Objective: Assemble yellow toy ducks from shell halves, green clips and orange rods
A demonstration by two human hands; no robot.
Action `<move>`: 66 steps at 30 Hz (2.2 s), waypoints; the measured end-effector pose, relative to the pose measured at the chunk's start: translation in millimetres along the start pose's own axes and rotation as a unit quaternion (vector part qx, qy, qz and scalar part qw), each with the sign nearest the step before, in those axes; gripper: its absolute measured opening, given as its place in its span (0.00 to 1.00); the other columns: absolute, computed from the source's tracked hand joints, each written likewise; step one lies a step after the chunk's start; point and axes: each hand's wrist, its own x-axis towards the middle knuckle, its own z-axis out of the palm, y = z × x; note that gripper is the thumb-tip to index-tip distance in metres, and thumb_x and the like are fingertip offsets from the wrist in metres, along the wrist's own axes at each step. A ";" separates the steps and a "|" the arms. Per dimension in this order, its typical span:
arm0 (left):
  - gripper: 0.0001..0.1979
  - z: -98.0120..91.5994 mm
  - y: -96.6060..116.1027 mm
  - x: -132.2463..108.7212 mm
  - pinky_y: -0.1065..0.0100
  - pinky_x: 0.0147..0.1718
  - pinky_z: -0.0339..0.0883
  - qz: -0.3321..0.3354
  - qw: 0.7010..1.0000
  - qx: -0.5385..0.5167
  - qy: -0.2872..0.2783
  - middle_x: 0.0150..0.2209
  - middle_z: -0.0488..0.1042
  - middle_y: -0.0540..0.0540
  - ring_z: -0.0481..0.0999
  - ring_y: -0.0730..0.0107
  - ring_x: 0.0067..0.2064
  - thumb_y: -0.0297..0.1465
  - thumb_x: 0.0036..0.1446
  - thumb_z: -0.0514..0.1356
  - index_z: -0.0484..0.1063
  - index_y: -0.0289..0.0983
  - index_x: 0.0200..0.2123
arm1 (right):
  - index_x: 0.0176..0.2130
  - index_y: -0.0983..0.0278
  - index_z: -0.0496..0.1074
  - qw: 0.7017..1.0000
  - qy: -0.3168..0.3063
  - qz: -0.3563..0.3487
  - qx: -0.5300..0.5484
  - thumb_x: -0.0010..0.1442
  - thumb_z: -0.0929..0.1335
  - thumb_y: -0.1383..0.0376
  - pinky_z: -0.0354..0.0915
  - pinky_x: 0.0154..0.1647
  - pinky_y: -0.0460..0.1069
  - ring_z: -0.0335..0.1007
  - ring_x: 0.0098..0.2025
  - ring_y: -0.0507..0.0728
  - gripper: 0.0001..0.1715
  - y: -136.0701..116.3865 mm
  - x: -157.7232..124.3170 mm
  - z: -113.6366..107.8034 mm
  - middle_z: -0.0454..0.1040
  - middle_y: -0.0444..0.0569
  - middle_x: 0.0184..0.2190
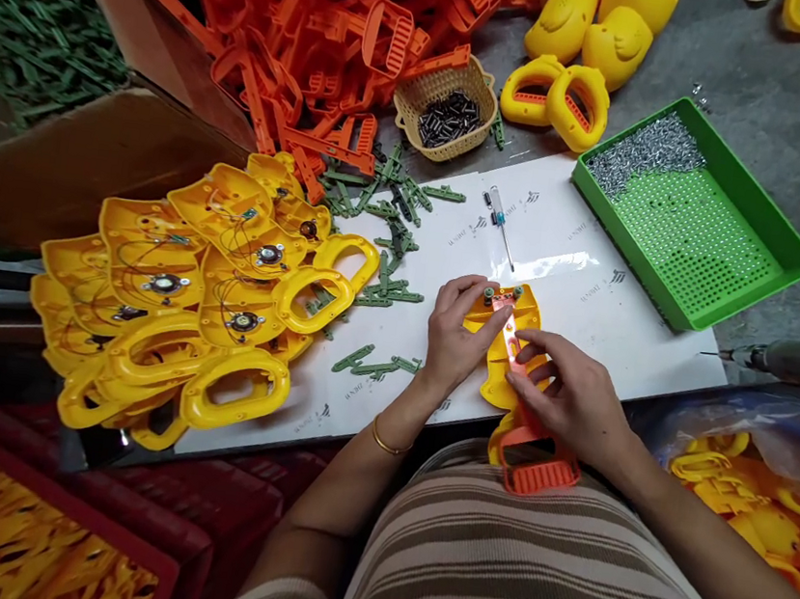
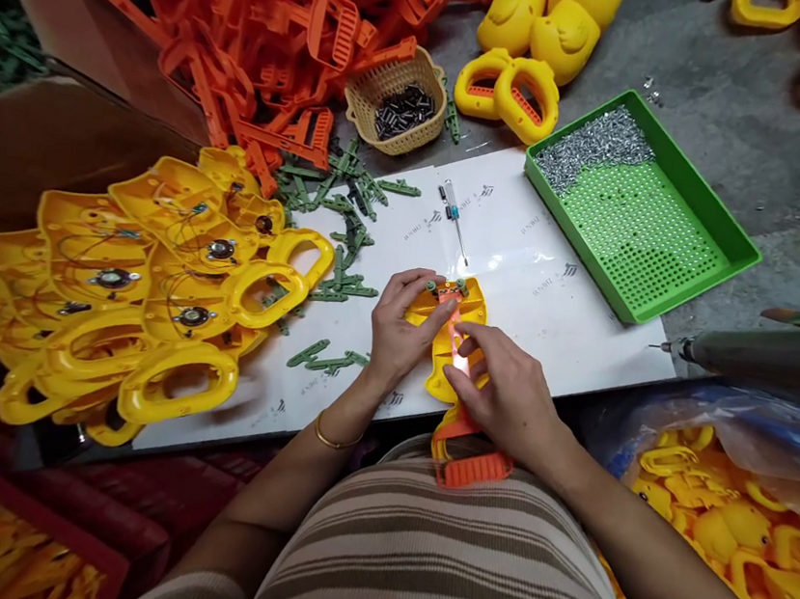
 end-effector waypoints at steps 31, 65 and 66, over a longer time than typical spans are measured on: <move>0.12 4.2 4.0 1.2 0.63 0.49 0.72 -0.009 0.999 -0.037 -0.022 0.43 0.75 0.46 0.75 0.67 0.48 0.33 0.55 0.67 0.75 0.39 0.43 | 0.33 0.61 0.73 0.996 0.036 -0.052 0.063 0.60 0.70 0.66 0.65 0.39 0.52 0.69 0.36 0.56 0.03 24.9 -23.6 8.4 0.76 0.46 0.29; 0.24 -62.8 1.9 1.3 0.65 0.38 0.76 -0.373 0.858 -0.305 -0.175 0.41 0.80 0.46 0.80 0.65 0.39 0.40 0.50 0.70 0.70 0.40 0.48 | 0.49 0.62 0.77 0.956 -0.026 0.012 -0.293 0.63 0.64 0.65 0.64 0.37 0.54 0.71 0.45 0.65 0.17 15.0 186.3 -3.0 0.76 0.58 0.47; 0.24 -63.2 0.8 1.3 0.66 0.37 0.76 -0.368 0.859 -0.306 -0.185 0.42 0.80 0.46 0.80 0.65 0.39 0.40 0.50 0.69 0.70 0.41 0.49 | 0.48 0.63 0.78 0.952 -0.038 0.011 -0.304 0.63 0.64 0.66 0.64 0.38 0.55 0.70 0.47 0.67 0.17 12.0 186.8 -4.6 0.75 0.59 0.48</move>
